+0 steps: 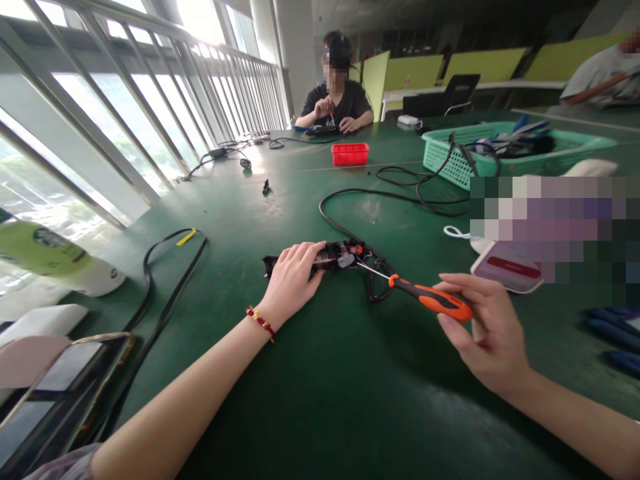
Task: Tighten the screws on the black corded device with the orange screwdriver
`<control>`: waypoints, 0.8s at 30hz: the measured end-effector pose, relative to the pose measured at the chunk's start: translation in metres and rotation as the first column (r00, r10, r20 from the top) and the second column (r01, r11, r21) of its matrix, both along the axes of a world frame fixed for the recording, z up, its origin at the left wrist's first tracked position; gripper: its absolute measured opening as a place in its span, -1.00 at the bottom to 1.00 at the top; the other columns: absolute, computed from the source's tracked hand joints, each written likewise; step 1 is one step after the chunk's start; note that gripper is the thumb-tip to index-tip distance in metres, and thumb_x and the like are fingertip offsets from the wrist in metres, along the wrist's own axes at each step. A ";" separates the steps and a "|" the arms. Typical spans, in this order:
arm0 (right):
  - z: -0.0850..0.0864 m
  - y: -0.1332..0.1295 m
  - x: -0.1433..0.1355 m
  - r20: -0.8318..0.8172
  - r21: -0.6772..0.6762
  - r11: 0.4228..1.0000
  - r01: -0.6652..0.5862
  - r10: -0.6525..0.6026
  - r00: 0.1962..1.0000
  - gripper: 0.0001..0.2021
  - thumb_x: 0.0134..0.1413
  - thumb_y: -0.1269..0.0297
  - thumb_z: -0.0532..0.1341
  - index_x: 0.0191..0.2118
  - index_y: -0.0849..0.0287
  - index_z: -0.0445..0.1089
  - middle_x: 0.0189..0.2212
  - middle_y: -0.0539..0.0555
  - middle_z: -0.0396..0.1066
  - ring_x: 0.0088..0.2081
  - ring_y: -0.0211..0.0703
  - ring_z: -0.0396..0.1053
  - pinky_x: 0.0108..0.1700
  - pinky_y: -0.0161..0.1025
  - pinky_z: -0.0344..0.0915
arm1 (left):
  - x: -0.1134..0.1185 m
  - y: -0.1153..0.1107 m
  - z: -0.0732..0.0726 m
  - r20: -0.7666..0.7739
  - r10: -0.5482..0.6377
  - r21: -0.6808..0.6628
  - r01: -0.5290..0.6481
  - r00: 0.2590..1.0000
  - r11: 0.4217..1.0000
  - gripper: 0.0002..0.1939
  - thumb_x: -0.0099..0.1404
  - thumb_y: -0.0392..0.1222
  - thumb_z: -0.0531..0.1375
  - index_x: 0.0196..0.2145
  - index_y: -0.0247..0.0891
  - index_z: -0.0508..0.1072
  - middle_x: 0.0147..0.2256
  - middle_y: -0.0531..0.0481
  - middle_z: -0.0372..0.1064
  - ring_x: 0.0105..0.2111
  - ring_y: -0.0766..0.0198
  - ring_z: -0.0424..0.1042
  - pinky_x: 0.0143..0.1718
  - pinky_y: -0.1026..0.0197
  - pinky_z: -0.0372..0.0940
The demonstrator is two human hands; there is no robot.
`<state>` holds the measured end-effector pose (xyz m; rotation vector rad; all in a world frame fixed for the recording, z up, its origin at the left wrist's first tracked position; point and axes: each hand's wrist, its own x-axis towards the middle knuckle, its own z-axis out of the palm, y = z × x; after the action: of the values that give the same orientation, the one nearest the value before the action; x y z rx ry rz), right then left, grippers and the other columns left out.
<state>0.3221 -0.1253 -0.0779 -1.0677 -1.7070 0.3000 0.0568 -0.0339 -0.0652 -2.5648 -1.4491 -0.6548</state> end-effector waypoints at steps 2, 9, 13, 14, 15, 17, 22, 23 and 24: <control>0.000 0.000 -0.001 0.001 0.023 1.000 0.011 -0.011 1.000 -0.57 0.02 0.43 0.17 0.04 0.05 0.20 -0.20 0.07 0.31 -0.17 -0.20 0.37 -0.13 -0.27 0.36 | 0.000 0.000 0.000 -0.006 0.004 -0.004 -0.004 1.000 1.000 -0.58 0.25 -0.24 0.06 0.07 -0.26 0.19 -0.05 -0.09 0.29 -0.05 0.11 0.26 -0.02 0.07 0.17; 0.001 -0.002 0.002 0.002 -0.083 0.992 -0.097 0.098 0.995 -0.70 0.10 0.35 0.14 -0.01 0.10 0.23 -0.28 0.06 0.38 -0.37 -0.25 0.43 -0.30 -0.31 0.42 | -0.001 0.000 0.000 0.004 -0.002 -0.003 0.002 1.000 1.000 -0.59 0.25 -0.24 0.05 0.07 -0.25 0.18 -0.05 -0.10 0.29 -0.05 0.11 0.26 -0.01 0.06 0.16; -0.001 -0.001 0.001 -0.011 -0.008 1.000 0.012 -0.013 1.000 -0.61 0.03 0.37 0.18 0.02 0.08 0.21 -0.20 0.09 0.34 -0.19 -0.16 0.39 -0.14 -0.20 0.39 | -0.002 -0.001 0.000 0.014 -0.006 -0.013 0.006 1.000 1.000 -0.59 0.25 -0.25 0.05 0.07 -0.24 0.18 -0.05 -0.09 0.29 -0.06 0.11 0.26 -0.01 0.05 0.16; -0.002 0.000 0.001 -0.016 0.008 1.000 0.021 -0.021 1.000 -0.59 0.02 0.39 0.19 0.03 0.07 0.21 -0.19 0.09 0.33 -0.16 -0.15 0.37 -0.12 -0.20 0.38 | -0.002 -0.001 0.000 0.017 -0.006 -0.014 0.007 1.000 1.000 -0.58 0.25 -0.25 0.05 0.07 -0.24 0.17 -0.05 -0.09 0.29 -0.06 0.11 0.26 -0.01 0.05 0.16; -0.002 0.000 0.001 -0.014 0.013 1.000 0.016 -0.016 1.000 -0.58 0.02 0.40 0.19 0.03 0.07 0.20 -0.19 0.09 0.32 -0.15 -0.15 0.37 -0.11 -0.20 0.38 | -0.002 -0.001 0.000 0.019 -0.007 -0.016 0.008 1.000 1.000 -0.58 0.25 -0.25 0.05 0.08 -0.24 0.17 -0.04 -0.09 0.29 -0.05 0.11 0.26 0.00 0.05 0.16; -0.001 0.000 0.001 0.004 0.000 1.000 -0.016 0.016 1.000 -0.60 0.02 0.40 0.19 0.02 0.06 0.21 -0.20 0.08 0.33 -0.19 -0.17 0.38 -0.14 -0.24 0.39 | -0.003 -0.001 0.000 0.024 -0.010 -0.020 0.010 1.000 1.000 -0.57 0.25 -0.25 0.06 0.08 -0.24 0.16 -0.04 -0.09 0.29 -0.05 0.11 0.25 0.01 0.05 0.15; 0.001 0.001 0.002 -0.010 -0.100 0.990 -0.096 0.096 0.995 -0.73 0.12 0.33 0.11 -0.03 0.07 0.25 -0.26 0.06 0.36 -0.35 -0.24 0.44 -0.32 -0.33 0.41 | -0.003 -0.001 0.001 0.044 -0.011 -0.032 0.013 0.999 0.999 -0.58 0.25 -0.25 0.06 0.08 -0.23 0.17 -0.05 -0.10 0.29 -0.04 0.12 0.26 0.01 0.03 0.16; 0.001 0.001 0.002 -0.009 -0.103 0.991 -0.083 0.082 0.997 -0.73 0.12 0.33 0.11 -0.03 0.08 0.25 -0.26 0.06 0.36 -0.34 -0.23 0.44 -0.31 -0.32 0.41 | -0.003 -0.001 0.002 0.048 -0.011 -0.036 0.013 0.999 0.999 -0.58 0.25 -0.25 0.07 0.08 -0.23 0.18 -0.05 -0.10 0.30 -0.05 0.12 0.26 0.01 0.03 0.17; 0.000 0.001 0.002 -0.003 -0.092 0.994 -0.053 0.053 0.999 -0.71 0.11 0.32 0.12 -0.02 0.08 0.24 -0.25 0.07 0.37 -0.31 -0.22 0.43 -0.27 -0.30 0.41 | -0.003 -0.001 0.002 0.051 -0.011 -0.039 0.013 0.999 0.999 -0.58 0.25 -0.25 0.07 0.08 -0.23 0.18 -0.05 -0.09 0.30 -0.05 0.12 0.26 0.01 0.03 0.17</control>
<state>0.3244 -0.1242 -0.0781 -1.0903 -1.7370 0.4166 0.0537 -0.0351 -0.0631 -2.6071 -1.4777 -0.7044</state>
